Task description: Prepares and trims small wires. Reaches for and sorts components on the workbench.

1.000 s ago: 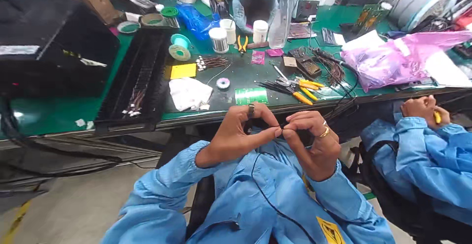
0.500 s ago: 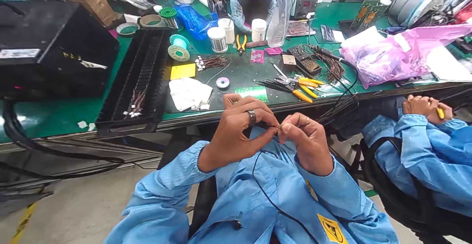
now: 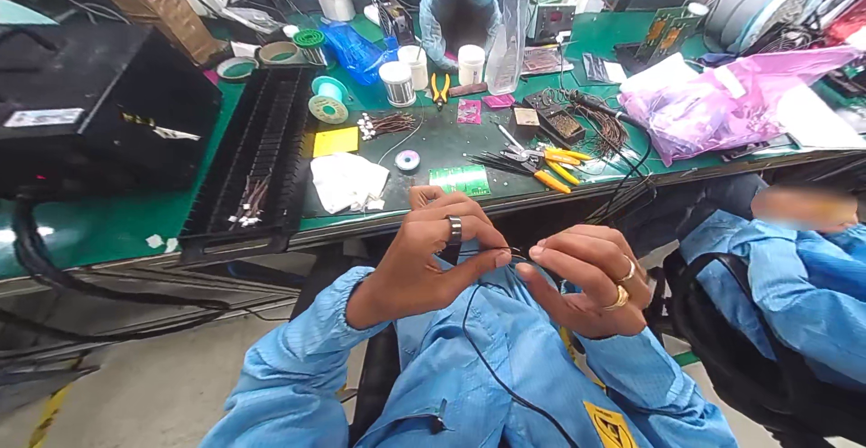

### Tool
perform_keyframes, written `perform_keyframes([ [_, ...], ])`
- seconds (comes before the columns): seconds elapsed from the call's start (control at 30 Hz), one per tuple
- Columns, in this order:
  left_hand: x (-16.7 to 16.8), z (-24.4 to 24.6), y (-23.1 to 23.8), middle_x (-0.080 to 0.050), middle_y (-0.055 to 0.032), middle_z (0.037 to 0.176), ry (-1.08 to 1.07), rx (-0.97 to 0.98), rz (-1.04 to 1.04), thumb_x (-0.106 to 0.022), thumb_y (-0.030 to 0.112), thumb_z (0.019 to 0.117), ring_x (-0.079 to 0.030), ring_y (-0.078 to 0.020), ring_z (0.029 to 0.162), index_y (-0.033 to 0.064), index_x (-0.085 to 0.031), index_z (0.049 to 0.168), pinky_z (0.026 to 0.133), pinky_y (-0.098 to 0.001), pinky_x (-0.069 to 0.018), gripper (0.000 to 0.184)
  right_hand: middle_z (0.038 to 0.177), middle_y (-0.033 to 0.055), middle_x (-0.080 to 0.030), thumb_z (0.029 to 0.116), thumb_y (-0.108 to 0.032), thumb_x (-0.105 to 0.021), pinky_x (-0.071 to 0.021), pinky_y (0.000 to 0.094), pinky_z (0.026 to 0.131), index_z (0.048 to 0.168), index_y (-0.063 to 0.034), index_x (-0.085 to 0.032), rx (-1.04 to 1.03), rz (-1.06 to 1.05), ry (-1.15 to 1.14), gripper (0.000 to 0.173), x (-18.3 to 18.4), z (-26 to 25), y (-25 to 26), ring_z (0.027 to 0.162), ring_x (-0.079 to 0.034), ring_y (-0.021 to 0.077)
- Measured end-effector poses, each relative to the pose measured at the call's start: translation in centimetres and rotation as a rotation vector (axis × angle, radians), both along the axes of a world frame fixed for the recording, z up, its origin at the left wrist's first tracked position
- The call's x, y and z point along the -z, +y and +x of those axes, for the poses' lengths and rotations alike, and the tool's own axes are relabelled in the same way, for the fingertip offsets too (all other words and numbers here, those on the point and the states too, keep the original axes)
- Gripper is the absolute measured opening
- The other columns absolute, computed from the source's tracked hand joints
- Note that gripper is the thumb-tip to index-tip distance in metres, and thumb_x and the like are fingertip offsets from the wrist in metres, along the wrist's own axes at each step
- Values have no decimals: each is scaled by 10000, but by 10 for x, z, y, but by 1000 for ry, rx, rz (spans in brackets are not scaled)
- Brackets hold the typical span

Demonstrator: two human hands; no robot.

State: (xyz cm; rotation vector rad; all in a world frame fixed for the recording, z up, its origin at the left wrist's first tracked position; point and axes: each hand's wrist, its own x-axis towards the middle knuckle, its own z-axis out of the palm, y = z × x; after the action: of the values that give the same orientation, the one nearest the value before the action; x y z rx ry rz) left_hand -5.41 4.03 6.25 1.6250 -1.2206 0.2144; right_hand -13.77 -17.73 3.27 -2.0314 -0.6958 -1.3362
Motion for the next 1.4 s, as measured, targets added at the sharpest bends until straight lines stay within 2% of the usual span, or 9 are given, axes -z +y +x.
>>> perform_keyframes([
  [0.3,-1,-2,-2,-727,42,978,-93,-16,65,-693,187,973,-610,-56,1032,141,-756,978,1015,-429,-347,77,889,70,-712,903,-140,-756,-572,283,785,925,-77,-702,-82,82,90,86,8,3,8,893,-687,160],
  [0.43,-1,-2,-2,-721,25,989,-221,-81,98,-668,179,979,-603,-88,1083,143,-748,973,1025,-451,-322,88,897,4,-705,966,-116,-678,-590,225,726,934,-62,-689,-539,615,576,65,13,1,19,816,-678,51],
  [0.57,3,-4,-4,-717,2,1003,-383,-165,123,-639,162,1006,-601,-98,1110,138,-736,997,1032,-463,-295,100,814,-3,-667,979,-195,-630,-534,227,580,882,-131,-663,-952,1199,1053,121,15,-4,25,666,-638,73],
  [0.63,4,-3,-5,-719,2,1001,-386,-158,112,-643,157,1005,-605,-100,1109,136,-743,1005,1034,-465,-299,102,838,-4,-665,998,-197,-625,-551,232,586,941,-125,-649,-862,1065,954,95,15,-4,23,684,-647,75],
  [0.77,2,-1,-3,-726,17,995,-279,-102,97,-662,182,996,-616,-80,1070,138,-761,995,1023,-467,-316,108,1021,42,-695,970,-271,-688,-589,248,725,1114,-69,-656,-286,356,371,251,22,8,2,882,-679,85],
  [0.87,1,-2,-3,-721,26,987,-234,-102,97,-660,188,1000,-608,-78,1075,138,-764,986,1024,-470,-316,116,1038,64,-693,917,-263,-751,-587,263,766,1112,-87,-687,-189,167,192,270,16,7,-3,945,-679,126],
  [1.23,4,-2,-6,-714,39,968,-190,-82,119,-661,206,998,-600,-74,1051,143,-761,974,1009,-460,-312,121,861,77,-703,901,-132,-747,-580,288,726,940,-71,-681,54,5,-62,98,20,6,8,828,-694,178],
  [1.33,5,-1,-6,-712,30,979,-224,-76,129,-652,181,995,-595,-91,1082,138,-751,980,1012,-465,-310,110,860,67,-702,922,-111,-707,-573,241,733,924,-44,-666,-120,171,190,78,19,6,11,837,-682,116],
  [1.4,5,0,-7,-711,12,995,-307,-94,135,-630,172,1005,-587,-117,1133,135,-732,996,1029,-473,-303,109,863,14,-686,960,-87,-650,-572,200,682,931,-30,-663,-417,478,525,65,16,3,14,777,-659,38],
])
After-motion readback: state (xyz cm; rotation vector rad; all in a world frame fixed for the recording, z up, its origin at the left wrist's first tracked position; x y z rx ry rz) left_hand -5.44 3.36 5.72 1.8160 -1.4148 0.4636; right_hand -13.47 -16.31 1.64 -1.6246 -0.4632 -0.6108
